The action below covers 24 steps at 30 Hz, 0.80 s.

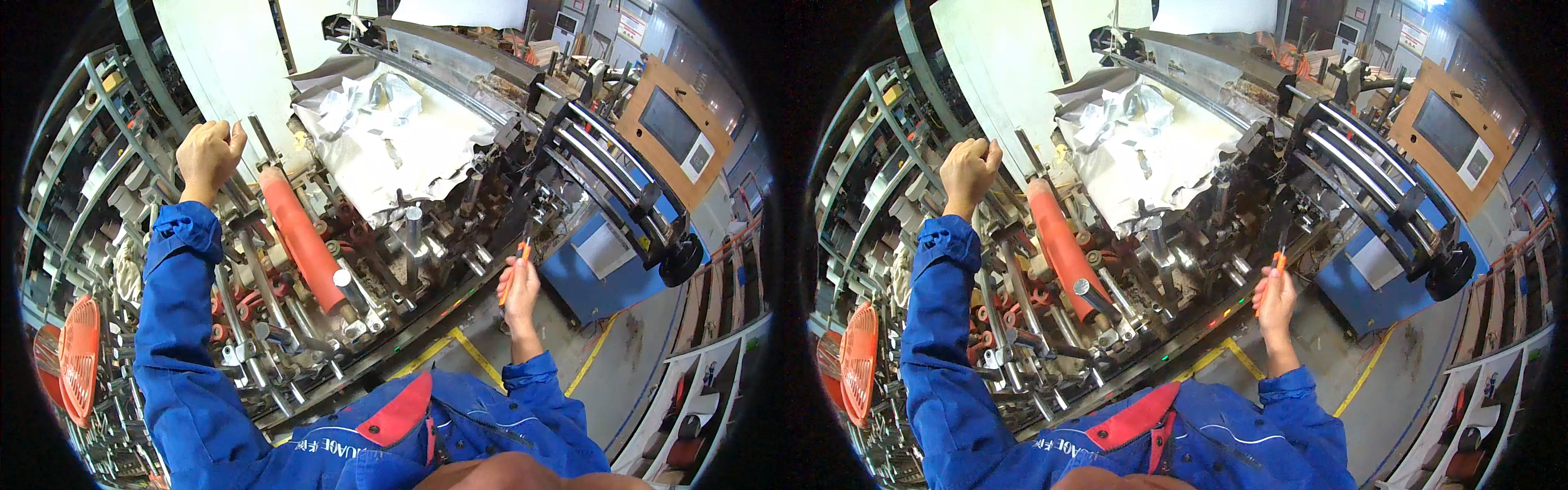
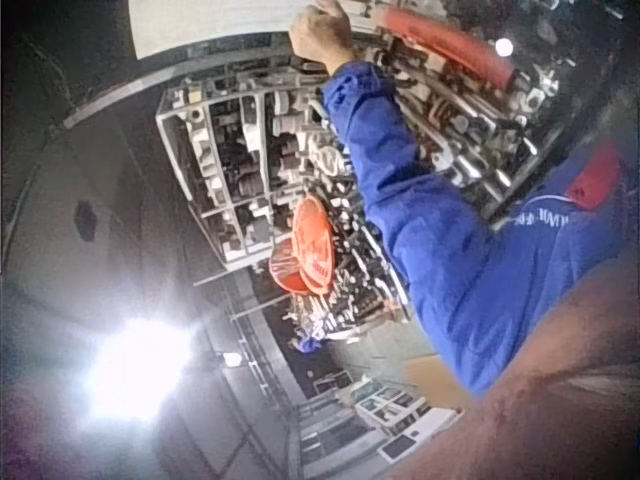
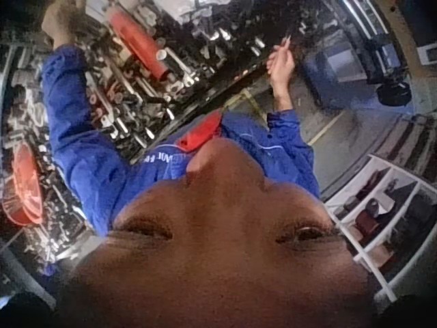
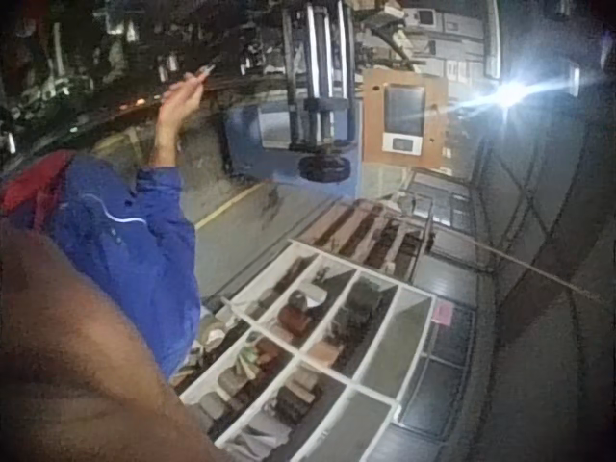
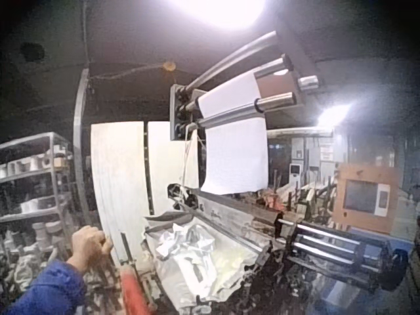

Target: The person uses a utility knife to trim and remove excess film or foil from a machine's roller and guide area. They repeatedly cut and pull away loose material, occasionally walking to retrieve the tool and returning to continue trimming.

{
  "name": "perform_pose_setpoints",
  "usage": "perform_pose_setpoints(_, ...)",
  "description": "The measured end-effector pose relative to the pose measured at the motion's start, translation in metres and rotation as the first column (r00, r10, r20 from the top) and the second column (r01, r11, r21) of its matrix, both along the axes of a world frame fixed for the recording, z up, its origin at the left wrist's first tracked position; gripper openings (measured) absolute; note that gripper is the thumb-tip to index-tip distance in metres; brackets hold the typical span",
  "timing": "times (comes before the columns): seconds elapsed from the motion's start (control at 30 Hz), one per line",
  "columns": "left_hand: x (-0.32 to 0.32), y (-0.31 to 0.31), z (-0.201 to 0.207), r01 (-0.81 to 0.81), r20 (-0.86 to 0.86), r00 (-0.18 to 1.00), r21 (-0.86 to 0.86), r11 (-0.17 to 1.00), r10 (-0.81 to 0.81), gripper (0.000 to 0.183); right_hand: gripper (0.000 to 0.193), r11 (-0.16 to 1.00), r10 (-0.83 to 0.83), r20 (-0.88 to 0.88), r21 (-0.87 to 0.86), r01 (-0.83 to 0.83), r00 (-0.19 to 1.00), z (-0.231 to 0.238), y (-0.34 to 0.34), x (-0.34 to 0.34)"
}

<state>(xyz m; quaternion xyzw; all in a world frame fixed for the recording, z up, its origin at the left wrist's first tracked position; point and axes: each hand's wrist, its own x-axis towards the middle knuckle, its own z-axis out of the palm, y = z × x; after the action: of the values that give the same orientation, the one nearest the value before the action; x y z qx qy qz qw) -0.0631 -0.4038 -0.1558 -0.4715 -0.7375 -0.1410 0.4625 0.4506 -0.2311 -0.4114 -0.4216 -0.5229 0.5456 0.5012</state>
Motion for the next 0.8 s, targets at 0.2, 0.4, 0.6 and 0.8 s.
perform_pose_setpoints(0.2, -0.014, 0.003, -0.002, -0.054, 0.039, 0.998, -0.046, 0.997, 0.056, 0.045, 0.029, 0.910, -0.248, 0.130, 0.372, 0.185, 0.960, 0.043, 0.046, -0.011)
perform_pose_setpoints(0.4, -0.014, 0.004, -0.003, 0.022, -0.091, 0.996, -0.010, 1.000, -0.022, 0.041, 0.032, 0.876, -0.406, 0.283, 0.393, 0.281, 0.869, 0.060, 0.051, -0.032)
perform_pose_setpoints(0.6, -0.012, 0.003, -0.002, -0.003, -0.093, 0.996, -0.030, 1.000, 0.000, 0.043, 0.037, 0.828, -0.520, 0.433, 0.466, 0.311, 0.736, 0.062, 0.061, -0.026)
perform_pose_setpoints(0.8, -0.015, 0.003, -0.001, -0.013, -0.025, 1.000, -0.061, 0.998, 0.012, 0.040, 0.042, 0.950, -0.306, 0.561, 0.238, 0.204, 0.770, -0.011, 0.047, -0.019)
